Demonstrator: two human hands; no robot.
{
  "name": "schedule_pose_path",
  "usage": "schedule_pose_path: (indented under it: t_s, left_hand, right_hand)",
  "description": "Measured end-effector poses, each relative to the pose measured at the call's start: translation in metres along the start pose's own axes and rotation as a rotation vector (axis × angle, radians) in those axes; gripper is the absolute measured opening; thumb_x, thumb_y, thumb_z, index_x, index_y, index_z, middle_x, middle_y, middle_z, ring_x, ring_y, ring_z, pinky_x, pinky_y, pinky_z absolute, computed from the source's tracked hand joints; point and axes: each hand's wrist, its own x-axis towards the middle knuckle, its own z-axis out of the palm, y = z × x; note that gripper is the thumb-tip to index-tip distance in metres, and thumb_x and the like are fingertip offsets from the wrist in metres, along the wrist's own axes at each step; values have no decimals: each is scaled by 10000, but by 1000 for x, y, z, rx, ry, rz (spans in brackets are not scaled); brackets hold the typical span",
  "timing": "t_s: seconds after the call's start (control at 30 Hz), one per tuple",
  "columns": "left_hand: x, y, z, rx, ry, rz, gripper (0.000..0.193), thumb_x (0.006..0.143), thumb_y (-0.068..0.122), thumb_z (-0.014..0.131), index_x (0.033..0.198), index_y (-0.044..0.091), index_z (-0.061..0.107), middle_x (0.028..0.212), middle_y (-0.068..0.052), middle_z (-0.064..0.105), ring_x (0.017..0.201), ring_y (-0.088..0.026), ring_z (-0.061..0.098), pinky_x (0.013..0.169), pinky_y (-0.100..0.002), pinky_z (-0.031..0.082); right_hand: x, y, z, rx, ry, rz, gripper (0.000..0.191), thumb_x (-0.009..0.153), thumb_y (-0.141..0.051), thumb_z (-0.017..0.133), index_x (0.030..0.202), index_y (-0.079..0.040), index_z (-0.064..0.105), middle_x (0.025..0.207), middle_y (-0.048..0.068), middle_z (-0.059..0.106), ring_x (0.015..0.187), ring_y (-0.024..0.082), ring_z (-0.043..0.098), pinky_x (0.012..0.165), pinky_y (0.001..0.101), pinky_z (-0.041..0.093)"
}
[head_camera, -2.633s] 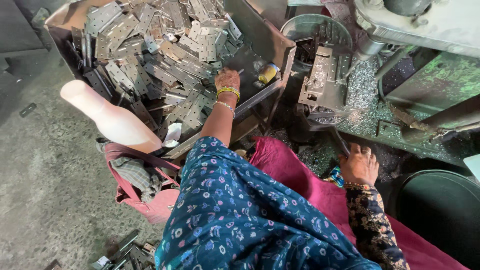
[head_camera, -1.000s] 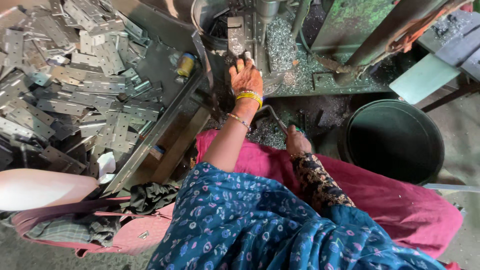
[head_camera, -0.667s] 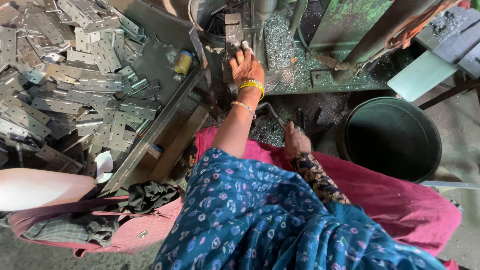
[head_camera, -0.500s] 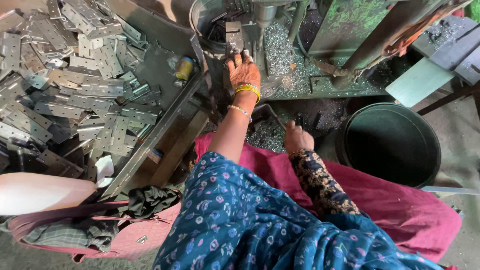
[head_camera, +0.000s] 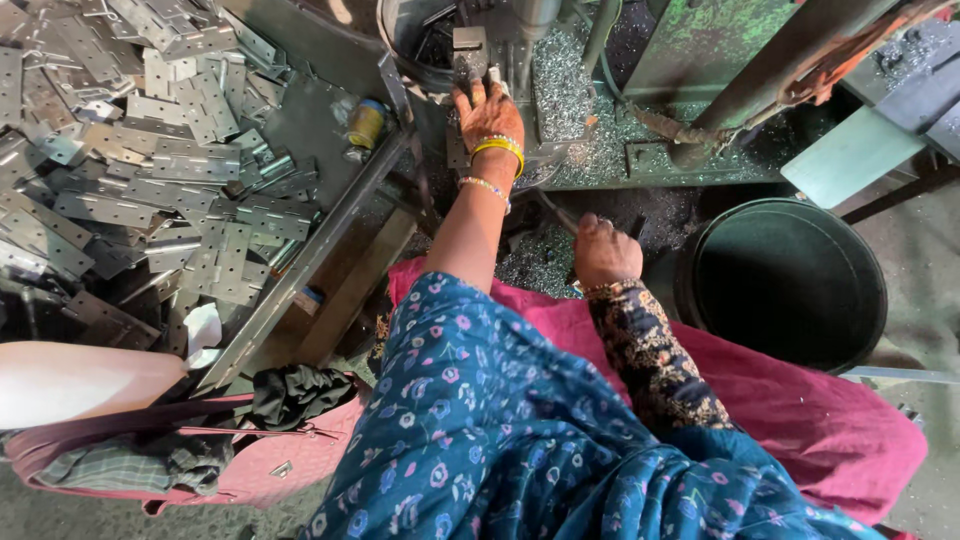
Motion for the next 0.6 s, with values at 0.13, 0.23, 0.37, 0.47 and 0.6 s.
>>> schedule_pose_path:
  t_s: [0.13, 0.23, 0.37, 0.47, 0.6]
  left_hand:
    - [9, 8, -4, 21, -5, -40, 429, 998, 227, 434, 1324, 71, 666, 1542, -50, 481, 1475, -294, 330, 1210, -595, 137]
    - [12, 5, -2, -26, 74, -14, 432, 962, 217, 441, 1296, 70, 671, 1549, -61, 469, 1442, -308, 344, 1185, -606, 123]
    - [8, -4, 0, -68, -3, 13, 402, 1034, 231, 434, 1313, 72, 676, 1525, -63, 510, 1497, -307, 323, 1259, -587, 63]
    - [-16, -8, 5, -67, 114, 81, 434, 979, 309, 494, 1286, 65, 678, 1490, -85, 525, 1480, -327, 344, 1228, -573, 43]
    - [-83, -25, 12, -123, 262, 260, 565, 825, 443, 673, 1205, 25, 651, 1303, -125, 596, 1339, -320, 508, 1209, -569, 221]
  right_hand:
    - [-14, -2, 13, 210, -79, 19, 272, 987, -261, 531, 1185, -81, 483, 916, 205, 708, 803, 431, 719, 650, 578, 552]
    - [-25, -10, 26, 219, -155, 133, 244, 993, -256, 522, 1168, -89, 486, 968, 219, 687, 863, 441, 701, 678, 581, 558]
    - [-17, -23, 0, 99, -169, 132, 195, 1014, -200, 489, 1160, -77, 525, 1033, 216, 686, 956, 416, 694, 760, 537, 558]
    - [-8, -36, -50, -98, 11, 51, 234, 1003, -234, 486, 1149, -71, 570, 1079, 173, 685, 993, 351, 704, 764, 478, 572]
    - [-4, -57, -97, -197, 54, -18, 273, 1010, -198, 478, 1212, -63, 603, 1097, 140, 696, 1017, 302, 710, 800, 433, 574]
